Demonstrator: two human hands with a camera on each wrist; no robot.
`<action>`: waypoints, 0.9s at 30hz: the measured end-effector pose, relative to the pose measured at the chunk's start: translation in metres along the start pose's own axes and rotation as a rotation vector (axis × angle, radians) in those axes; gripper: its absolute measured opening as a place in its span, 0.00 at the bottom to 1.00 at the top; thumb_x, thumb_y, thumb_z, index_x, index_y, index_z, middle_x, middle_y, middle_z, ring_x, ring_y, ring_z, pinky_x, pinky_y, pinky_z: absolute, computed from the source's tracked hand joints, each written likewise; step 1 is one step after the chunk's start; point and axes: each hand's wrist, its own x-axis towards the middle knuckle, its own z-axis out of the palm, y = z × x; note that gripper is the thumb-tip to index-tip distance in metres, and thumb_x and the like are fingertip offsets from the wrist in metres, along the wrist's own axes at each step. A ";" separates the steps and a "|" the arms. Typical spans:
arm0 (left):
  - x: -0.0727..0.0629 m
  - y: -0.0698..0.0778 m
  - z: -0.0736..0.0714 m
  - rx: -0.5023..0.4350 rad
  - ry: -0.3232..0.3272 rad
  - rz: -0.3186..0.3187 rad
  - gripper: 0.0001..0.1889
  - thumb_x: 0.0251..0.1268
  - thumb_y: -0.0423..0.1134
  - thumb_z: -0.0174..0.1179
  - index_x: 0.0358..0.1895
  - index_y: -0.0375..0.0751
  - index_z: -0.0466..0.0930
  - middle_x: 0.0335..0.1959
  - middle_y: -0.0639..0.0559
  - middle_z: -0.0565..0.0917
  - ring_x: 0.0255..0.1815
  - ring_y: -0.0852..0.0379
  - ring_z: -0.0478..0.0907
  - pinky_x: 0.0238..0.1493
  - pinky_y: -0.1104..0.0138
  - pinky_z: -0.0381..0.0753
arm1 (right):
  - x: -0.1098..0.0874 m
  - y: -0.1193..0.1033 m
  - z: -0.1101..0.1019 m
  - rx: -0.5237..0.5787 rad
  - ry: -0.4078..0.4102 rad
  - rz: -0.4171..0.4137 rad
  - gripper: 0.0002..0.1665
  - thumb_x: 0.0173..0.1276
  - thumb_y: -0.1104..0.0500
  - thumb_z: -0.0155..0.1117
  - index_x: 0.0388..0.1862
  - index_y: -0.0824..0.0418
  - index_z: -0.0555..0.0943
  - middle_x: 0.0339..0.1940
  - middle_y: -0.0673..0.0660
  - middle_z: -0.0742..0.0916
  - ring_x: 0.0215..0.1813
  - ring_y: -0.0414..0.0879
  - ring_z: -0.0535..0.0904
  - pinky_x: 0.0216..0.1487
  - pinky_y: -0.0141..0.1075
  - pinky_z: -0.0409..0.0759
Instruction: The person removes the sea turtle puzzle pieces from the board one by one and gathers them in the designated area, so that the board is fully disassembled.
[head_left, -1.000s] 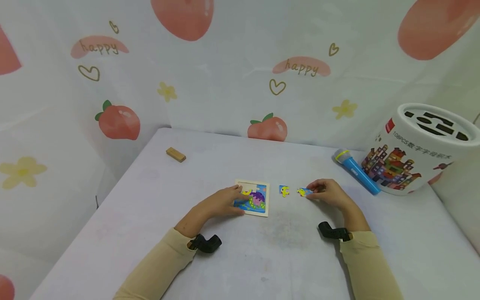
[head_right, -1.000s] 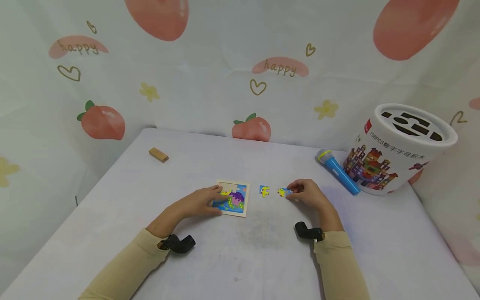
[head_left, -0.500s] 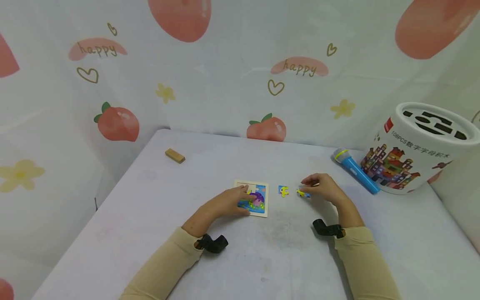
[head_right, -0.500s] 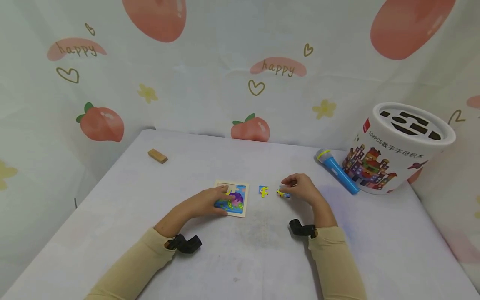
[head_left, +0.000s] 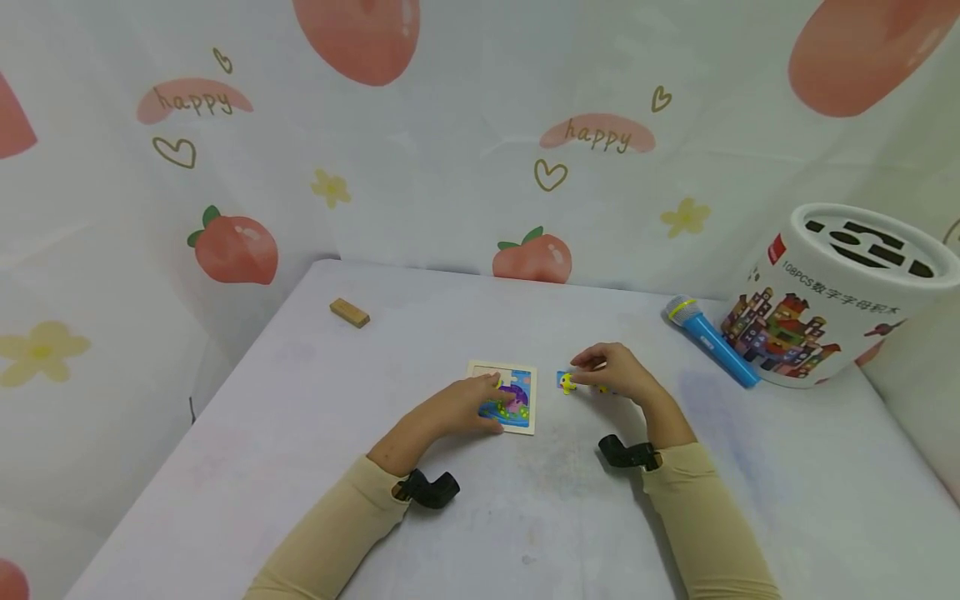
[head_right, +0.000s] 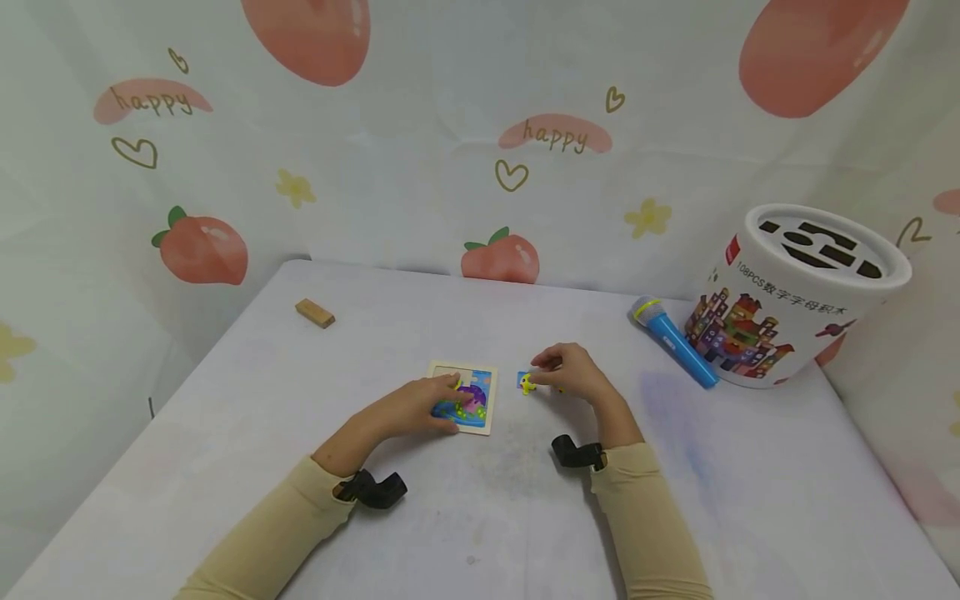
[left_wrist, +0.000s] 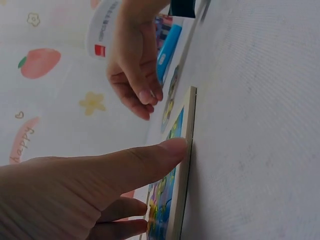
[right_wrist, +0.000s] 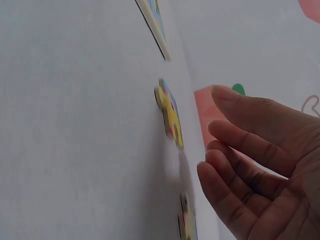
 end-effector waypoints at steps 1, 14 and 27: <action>0.000 0.000 0.000 0.008 -0.005 0.002 0.27 0.58 0.47 0.64 0.63 0.53 0.73 0.71 0.42 0.61 0.73 0.47 0.56 0.71 0.55 0.58 | 0.001 -0.002 0.002 0.000 -0.007 -0.005 0.19 0.56 0.59 0.70 0.44 0.70 0.82 0.38 0.61 0.84 0.39 0.47 0.78 0.34 0.30 0.76; 0.001 0.000 0.001 0.037 -0.019 0.024 0.26 0.59 0.48 0.63 0.62 0.53 0.73 0.71 0.41 0.61 0.73 0.46 0.56 0.70 0.53 0.60 | 0.019 -0.027 0.027 0.017 -0.064 -0.052 0.20 0.57 0.57 0.70 0.45 0.68 0.82 0.39 0.61 0.84 0.39 0.46 0.78 0.37 0.31 0.79; 0.001 0.000 0.001 0.077 -0.022 0.049 0.26 0.60 0.49 0.61 0.63 0.53 0.73 0.71 0.40 0.61 0.73 0.45 0.56 0.69 0.52 0.62 | 0.034 -0.038 0.048 0.057 -0.125 -0.120 0.15 0.56 0.61 0.70 0.41 0.69 0.83 0.35 0.59 0.86 0.32 0.41 0.75 0.35 0.28 0.75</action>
